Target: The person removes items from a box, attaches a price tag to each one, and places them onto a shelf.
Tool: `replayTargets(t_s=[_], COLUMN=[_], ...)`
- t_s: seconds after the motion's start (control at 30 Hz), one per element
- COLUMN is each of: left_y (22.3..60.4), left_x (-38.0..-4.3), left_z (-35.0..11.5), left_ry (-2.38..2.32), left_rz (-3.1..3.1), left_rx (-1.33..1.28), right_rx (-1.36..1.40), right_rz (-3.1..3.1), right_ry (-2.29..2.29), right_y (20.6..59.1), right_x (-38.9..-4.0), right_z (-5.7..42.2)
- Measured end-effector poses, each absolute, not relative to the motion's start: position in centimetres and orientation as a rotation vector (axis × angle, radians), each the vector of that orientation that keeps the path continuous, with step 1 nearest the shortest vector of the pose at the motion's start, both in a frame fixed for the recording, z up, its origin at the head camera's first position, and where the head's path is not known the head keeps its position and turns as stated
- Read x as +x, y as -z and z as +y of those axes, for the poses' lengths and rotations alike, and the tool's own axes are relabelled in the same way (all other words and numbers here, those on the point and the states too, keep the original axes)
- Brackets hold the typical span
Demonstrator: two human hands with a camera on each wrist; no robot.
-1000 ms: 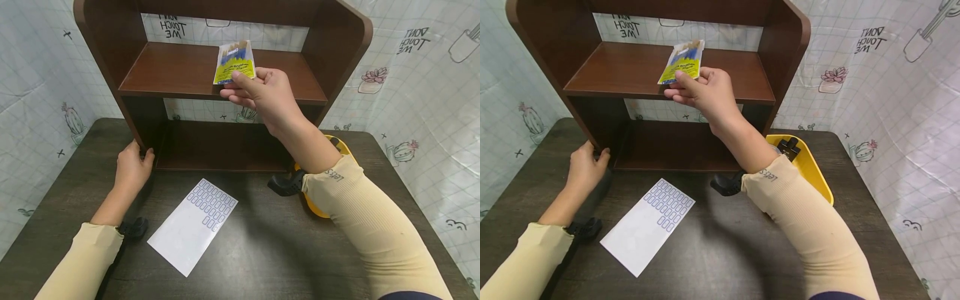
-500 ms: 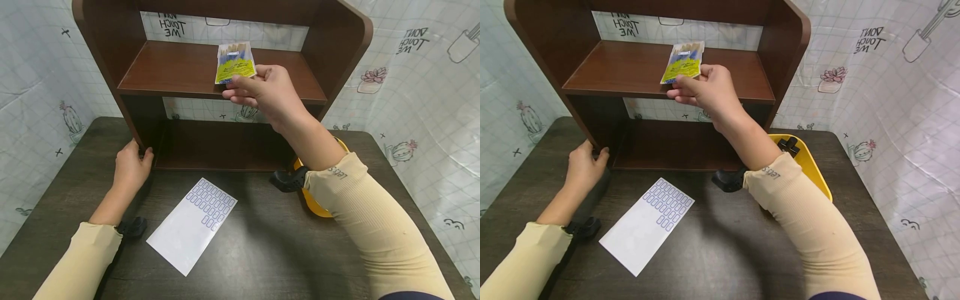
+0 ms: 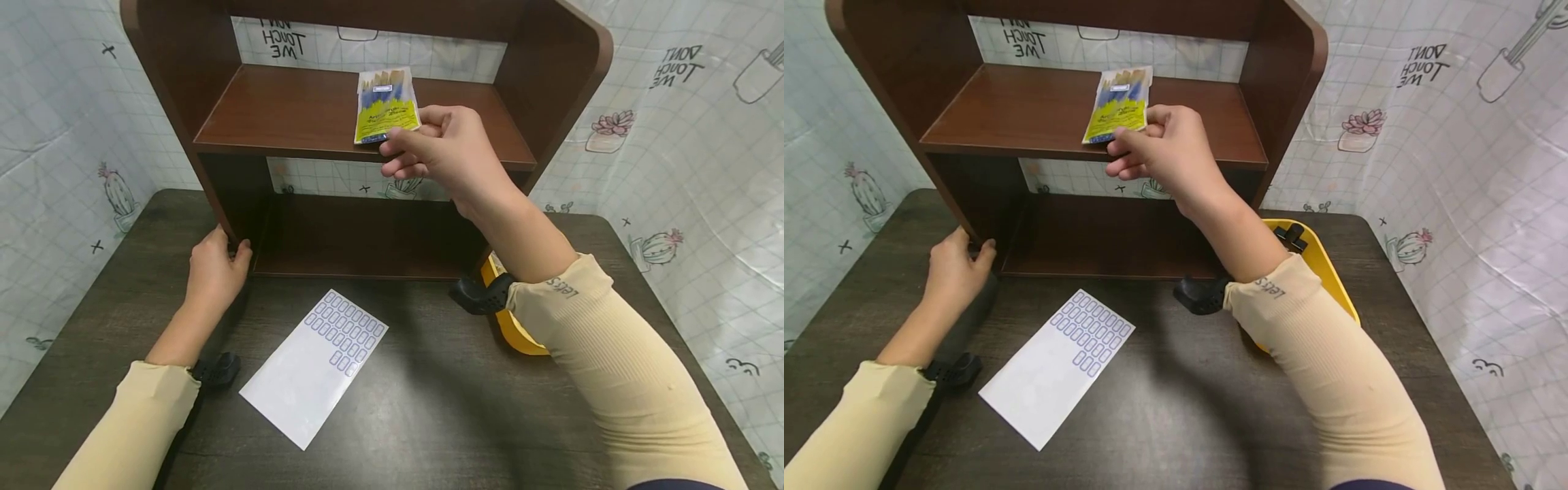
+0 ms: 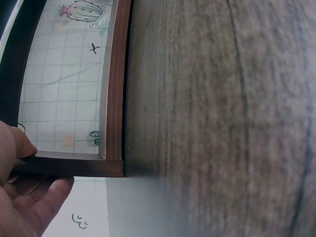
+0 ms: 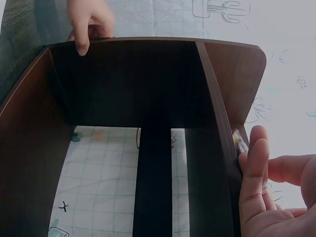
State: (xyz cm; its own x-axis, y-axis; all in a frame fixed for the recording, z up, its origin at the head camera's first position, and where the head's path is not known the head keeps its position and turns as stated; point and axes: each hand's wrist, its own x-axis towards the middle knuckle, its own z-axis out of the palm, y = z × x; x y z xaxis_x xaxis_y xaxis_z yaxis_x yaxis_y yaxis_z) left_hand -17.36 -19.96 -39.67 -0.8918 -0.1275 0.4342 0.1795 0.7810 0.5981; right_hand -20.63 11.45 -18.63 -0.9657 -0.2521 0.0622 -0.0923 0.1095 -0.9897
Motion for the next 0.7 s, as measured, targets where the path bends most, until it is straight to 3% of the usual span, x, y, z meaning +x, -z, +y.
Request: replayTargets(t_s=[0.7], left_y=[39.5], left_x=[-17.3], left_z=[-19.9], left_ry=[0.918], left_rz=[-2.535], left_rx=[-0.011], right_rx=[-0.338], right_rz=[2.373], right_ry=[1.905], right_y=[19.1], right_x=[-19.9], right_z=[13.4])
